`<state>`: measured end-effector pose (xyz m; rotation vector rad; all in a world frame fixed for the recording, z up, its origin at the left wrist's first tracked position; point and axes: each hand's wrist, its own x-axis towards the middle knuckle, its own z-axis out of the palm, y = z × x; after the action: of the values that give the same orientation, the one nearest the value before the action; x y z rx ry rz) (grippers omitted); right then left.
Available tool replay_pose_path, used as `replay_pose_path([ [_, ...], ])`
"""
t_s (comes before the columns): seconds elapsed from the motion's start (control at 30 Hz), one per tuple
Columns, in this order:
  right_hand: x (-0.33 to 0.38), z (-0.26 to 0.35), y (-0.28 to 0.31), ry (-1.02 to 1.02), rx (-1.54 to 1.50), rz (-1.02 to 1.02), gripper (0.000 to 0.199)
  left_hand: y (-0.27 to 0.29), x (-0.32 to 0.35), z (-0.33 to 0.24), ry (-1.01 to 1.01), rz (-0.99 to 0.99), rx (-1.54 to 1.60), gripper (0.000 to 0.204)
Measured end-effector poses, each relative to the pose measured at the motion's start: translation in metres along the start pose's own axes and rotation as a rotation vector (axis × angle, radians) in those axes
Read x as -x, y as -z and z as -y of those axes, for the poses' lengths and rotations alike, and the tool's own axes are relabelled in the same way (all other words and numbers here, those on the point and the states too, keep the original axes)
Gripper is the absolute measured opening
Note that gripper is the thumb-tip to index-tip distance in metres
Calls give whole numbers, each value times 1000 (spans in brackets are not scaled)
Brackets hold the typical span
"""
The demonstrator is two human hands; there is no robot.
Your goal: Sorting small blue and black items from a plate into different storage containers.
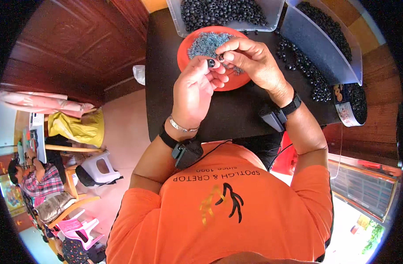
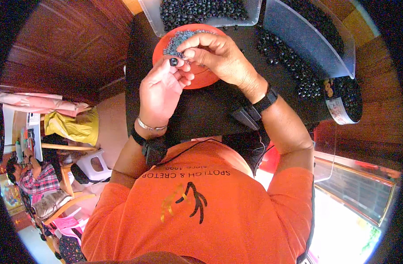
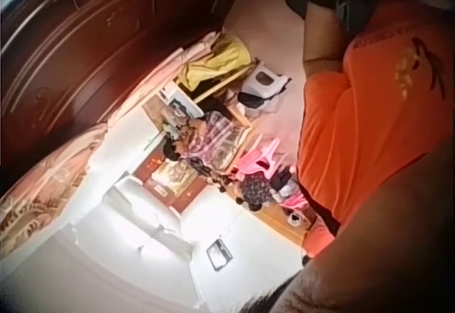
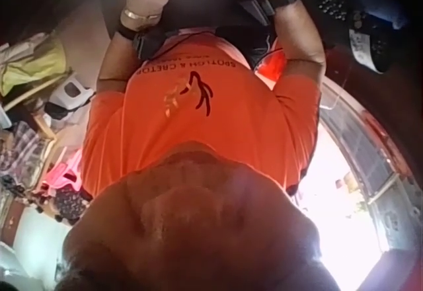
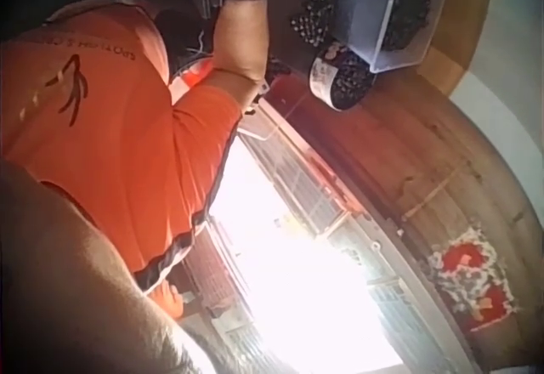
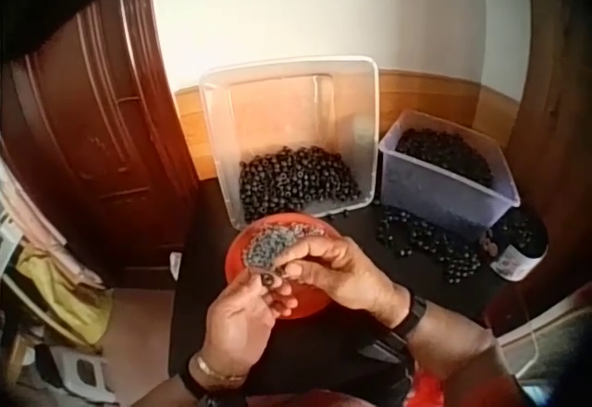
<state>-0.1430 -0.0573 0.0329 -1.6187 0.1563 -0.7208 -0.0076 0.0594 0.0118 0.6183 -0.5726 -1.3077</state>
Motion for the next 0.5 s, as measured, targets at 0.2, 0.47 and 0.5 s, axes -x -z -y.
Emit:
replay_pose_path([
  [0.2,-1,-2,1,23,25,23,16,3,-1,1,92,40,45,25],
  [0.47,-1,-2,0,-4,-27,31,18,6,-2,2,95,40,92,24],
  [0.5,-1,-1,1,-20,-39,41,18,7,-2,2,94,50,91,23],
])
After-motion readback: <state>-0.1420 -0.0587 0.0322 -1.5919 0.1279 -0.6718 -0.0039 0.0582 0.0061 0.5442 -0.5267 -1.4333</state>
